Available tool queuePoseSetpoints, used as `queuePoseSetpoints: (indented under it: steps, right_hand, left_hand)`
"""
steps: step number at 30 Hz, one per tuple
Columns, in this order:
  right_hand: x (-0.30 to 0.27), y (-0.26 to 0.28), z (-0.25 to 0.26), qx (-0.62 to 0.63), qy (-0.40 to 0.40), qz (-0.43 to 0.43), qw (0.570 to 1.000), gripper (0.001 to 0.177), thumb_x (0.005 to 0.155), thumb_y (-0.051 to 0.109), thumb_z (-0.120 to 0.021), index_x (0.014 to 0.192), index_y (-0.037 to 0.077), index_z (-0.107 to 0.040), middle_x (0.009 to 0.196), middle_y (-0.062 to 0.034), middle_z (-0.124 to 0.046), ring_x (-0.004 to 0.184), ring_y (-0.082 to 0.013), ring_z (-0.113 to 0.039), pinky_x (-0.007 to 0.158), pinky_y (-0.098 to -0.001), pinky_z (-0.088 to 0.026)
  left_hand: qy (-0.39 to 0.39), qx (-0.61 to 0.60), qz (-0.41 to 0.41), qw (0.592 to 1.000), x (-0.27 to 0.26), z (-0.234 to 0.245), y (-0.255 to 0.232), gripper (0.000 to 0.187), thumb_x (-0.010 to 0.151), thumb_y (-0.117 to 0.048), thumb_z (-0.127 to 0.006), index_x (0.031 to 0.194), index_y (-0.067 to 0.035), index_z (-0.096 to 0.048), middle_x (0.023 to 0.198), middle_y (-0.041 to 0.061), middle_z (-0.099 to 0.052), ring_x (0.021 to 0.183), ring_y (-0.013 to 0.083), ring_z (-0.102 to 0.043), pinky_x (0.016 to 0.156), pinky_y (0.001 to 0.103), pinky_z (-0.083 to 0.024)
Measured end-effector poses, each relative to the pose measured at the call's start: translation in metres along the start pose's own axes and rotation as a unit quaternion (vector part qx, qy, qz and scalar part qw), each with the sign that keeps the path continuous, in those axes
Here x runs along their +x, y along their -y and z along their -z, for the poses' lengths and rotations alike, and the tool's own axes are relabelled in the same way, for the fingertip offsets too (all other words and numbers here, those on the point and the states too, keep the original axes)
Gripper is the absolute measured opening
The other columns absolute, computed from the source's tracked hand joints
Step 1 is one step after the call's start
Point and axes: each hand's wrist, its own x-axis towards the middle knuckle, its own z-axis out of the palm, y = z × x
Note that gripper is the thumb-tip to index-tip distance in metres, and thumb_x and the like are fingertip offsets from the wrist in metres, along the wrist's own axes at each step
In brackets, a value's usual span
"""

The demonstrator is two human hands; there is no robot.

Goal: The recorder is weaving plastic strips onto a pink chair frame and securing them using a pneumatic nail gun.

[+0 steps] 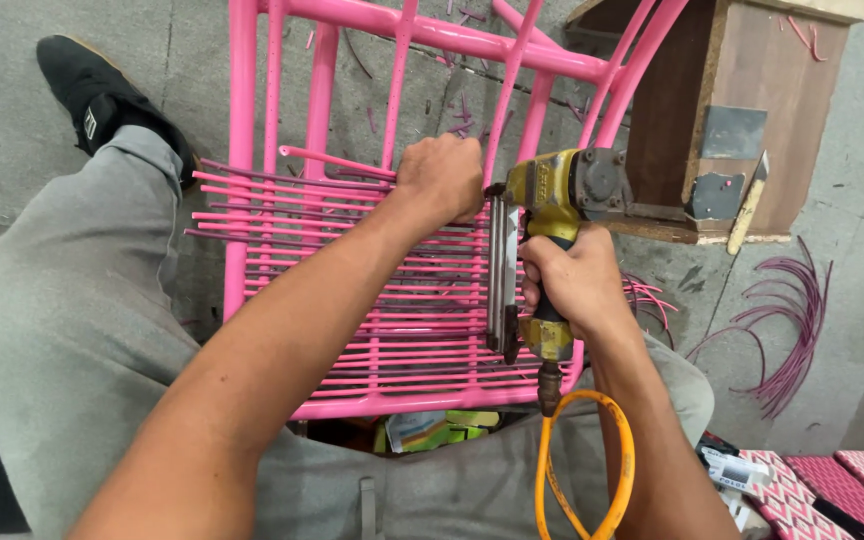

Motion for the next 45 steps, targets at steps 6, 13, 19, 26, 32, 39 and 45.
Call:
queuePoseSetpoints:
  steps: [6,13,19,26,32,39,45]
  right_hand:
    - [-0.001,0.005,-0.003,0.008,-0.002,0.001,1.0,0.017,0.086,0.002,-0.063,0.071,-0.005,-0.063,0.056,-0.0053,-0.057,0.042,-0.0139,-0.053,0.038,-0.0327,-0.041]
    - [0.001,0.01,-0.009,-0.002,-0.008,-0.005,1.0,0.019,0.086,0.003,-0.063,0.069,-0.005,-0.061,0.055,-0.0058,-0.058,0.041,-0.0145,-0.054,0.038,-0.0334,-0.041]
    - [0.002,0.005,-0.013,-0.017,-0.016,-0.014,1.0,0.02,0.086,0.006,-0.063,0.069,-0.004,-0.06,0.053,-0.0077,-0.058,0.04,-0.0172,-0.055,0.038,-0.0358,-0.044]
    - [0.0,-0.005,-0.009,-0.016,-0.046,-0.034,0.998,0.025,0.087,0.009,-0.066,0.065,-0.004,-0.062,0.052,-0.0093,-0.059,0.04,-0.0191,-0.057,0.038,-0.0366,-0.046]
    - [-0.011,-0.033,0.007,0.114,-0.033,-0.013,0.993,0.018,0.089,0.008,-0.066,0.074,0.001,-0.058,0.059,-0.004,-0.055,0.043,-0.0155,-0.053,0.04,-0.0325,-0.042]
    - [-0.04,-0.027,0.011,0.135,-0.038,0.012,0.99,0.015,0.091,0.006,-0.062,0.078,0.002,-0.056,0.06,-0.0032,-0.052,0.044,-0.0152,-0.052,0.04,-0.0329,-0.044]
    - [-0.044,-0.019,0.01,0.155,-0.027,-0.003,0.988,0.014,0.091,0.006,-0.063,0.081,0.001,-0.055,0.061,-0.0029,-0.052,0.044,-0.0153,-0.053,0.04,-0.0341,-0.046]
  left_hand:
    - [-0.008,0.001,-0.002,1.0,0.0,-0.001,0.0,0.026,0.072,-0.013,-0.075,0.096,-0.003,-0.075,0.103,0.025,-0.072,0.1,0.0414,-0.071,0.084,0.05,-0.058]
    - [0.009,0.005,0.001,1.0,-0.002,0.003,-0.001,0.028,0.069,-0.009,-0.076,0.096,-0.002,-0.075,0.103,0.025,-0.073,0.101,0.0405,-0.072,0.084,0.049,-0.058]
    - [0.013,-0.003,0.0,1.0,0.002,0.0,0.001,0.028,0.068,-0.01,-0.078,0.094,-0.003,-0.076,0.102,0.025,-0.073,0.1,0.0413,-0.072,0.084,0.049,-0.059]
    - [-0.041,-0.014,-0.021,0.999,-0.001,-0.003,0.002,0.027,0.074,-0.02,-0.078,0.094,-0.003,-0.075,0.099,0.027,-0.072,0.095,0.045,-0.071,0.082,0.053,-0.057]
    - [-0.064,-0.013,-0.04,0.997,-0.004,-0.007,0.024,0.019,0.074,-0.014,-0.071,0.088,-0.004,-0.077,0.093,0.027,-0.073,0.091,0.0445,-0.072,0.08,0.054,-0.058]
    - [-0.055,0.029,-0.037,0.997,-0.046,0.053,0.061,0.02,0.075,-0.025,-0.076,0.08,-0.005,-0.077,0.086,0.025,-0.073,0.086,0.0448,-0.072,0.076,0.056,-0.058]
    - [-0.059,0.026,-0.022,0.998,-0.052,0.048,0.065,0.01,0.076,-0.017,-0.074,0.081,-0.009,-0.078,0.084,0.024,-0.073,0.083,0.0432,-0.073,0.077,0.054,-0.058]
